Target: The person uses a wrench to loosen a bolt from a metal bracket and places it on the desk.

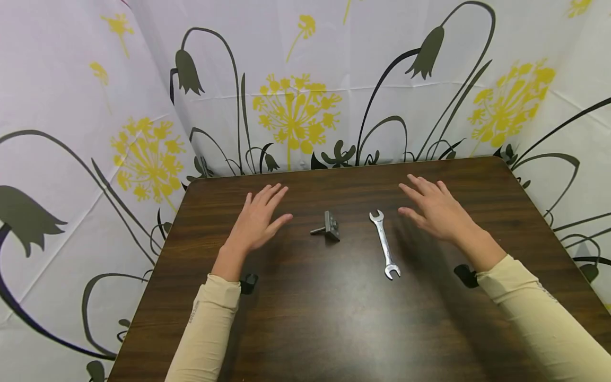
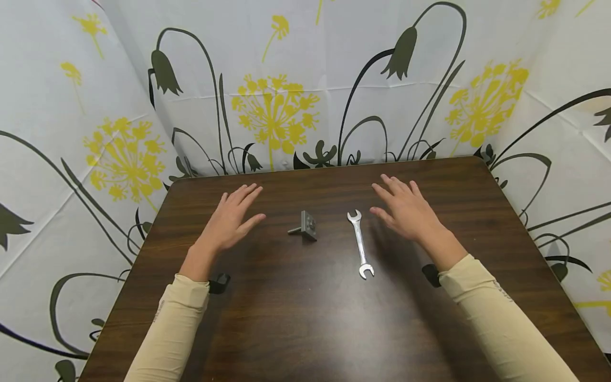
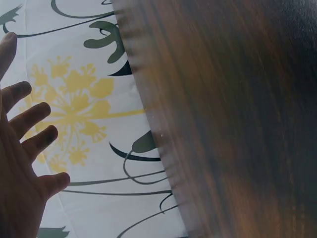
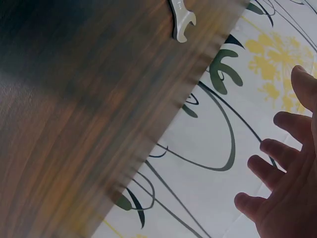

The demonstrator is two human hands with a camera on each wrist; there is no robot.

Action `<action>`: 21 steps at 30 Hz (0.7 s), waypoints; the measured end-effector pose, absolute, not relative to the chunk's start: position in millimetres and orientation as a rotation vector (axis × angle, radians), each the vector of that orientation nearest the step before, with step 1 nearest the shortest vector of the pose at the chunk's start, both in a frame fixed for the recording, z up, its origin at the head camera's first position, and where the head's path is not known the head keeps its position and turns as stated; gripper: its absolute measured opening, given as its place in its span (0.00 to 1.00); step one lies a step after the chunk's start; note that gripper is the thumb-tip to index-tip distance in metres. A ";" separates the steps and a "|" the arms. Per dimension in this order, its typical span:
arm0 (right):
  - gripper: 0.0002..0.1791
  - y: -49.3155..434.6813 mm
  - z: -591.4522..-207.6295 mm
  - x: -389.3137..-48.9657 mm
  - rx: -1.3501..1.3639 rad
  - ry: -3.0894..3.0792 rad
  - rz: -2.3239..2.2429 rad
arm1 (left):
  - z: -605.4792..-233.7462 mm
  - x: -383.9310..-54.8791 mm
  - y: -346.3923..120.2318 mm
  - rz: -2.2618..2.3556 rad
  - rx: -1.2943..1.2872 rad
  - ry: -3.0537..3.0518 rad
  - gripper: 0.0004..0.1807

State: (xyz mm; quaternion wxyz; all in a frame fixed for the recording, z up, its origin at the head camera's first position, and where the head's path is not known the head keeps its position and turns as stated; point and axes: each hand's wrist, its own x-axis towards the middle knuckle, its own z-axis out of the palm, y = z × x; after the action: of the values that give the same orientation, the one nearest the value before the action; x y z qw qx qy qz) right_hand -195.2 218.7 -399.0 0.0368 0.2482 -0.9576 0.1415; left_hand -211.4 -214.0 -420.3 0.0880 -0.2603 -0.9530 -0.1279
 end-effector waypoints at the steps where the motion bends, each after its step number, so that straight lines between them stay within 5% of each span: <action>1: 0.35 218.3 -399.6 -194.7 0.762 -2.944 0.441 | -421.1 -211.3 -213.3 -0.394 -0.775 -2.841 0.37; 21: 0.17 172.7 -457.5 -174.2 0.288 -3.199 0.734 | -476.2 -209.1 -158.8 -0.780 -0.751 -3.041 0.52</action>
State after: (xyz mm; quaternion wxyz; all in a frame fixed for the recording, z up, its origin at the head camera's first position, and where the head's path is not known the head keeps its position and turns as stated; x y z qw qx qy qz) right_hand -174.2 172.7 -457.5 -0.0765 0.0872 -0.9681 0.2222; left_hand -209.1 -158.8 -476.2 -0.0434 -0.2325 -0.9412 -0.2413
